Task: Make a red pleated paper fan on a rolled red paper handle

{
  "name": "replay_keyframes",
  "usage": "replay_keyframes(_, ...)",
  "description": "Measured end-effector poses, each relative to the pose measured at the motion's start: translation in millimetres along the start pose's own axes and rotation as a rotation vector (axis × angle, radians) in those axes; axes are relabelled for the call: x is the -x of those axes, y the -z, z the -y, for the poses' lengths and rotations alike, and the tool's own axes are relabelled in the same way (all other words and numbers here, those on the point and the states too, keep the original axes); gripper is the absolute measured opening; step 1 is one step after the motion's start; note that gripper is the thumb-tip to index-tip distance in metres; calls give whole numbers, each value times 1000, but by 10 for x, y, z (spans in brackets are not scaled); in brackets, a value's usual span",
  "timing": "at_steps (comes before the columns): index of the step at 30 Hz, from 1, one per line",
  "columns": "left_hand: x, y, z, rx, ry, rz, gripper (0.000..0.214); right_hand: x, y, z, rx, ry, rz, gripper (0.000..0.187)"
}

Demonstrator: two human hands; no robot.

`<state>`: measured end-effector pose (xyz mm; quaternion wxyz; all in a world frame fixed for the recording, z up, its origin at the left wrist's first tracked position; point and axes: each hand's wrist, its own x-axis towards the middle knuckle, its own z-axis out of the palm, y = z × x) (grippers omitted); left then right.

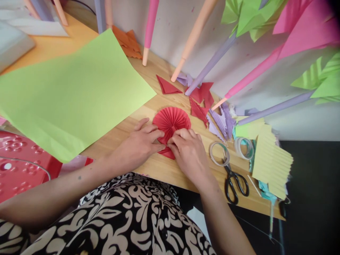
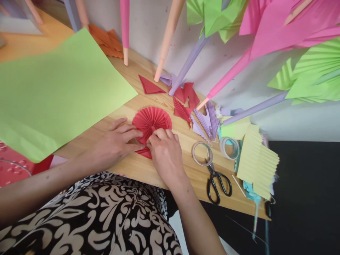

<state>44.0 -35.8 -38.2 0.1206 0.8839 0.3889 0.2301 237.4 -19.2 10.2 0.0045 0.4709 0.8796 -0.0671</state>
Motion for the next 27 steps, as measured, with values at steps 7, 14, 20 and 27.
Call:
replay_keyframes(7,0,-17,13,27,9,1,23,-5,16,0,-47,-42,-47,10)
replay_keyframes(14,-2,-33,18,2,5,-5,22,-86,-50,-24,-116,-84,-13,6)
replay_keyframes(20,11,-14,-1,1,17,-33,22,198,-25,-102,-389,-81,-263,16)
replay_keyframes(27,1,-32,-40,-48,14,-96,27,1007,-159,-221,-318,-227,-319,18)
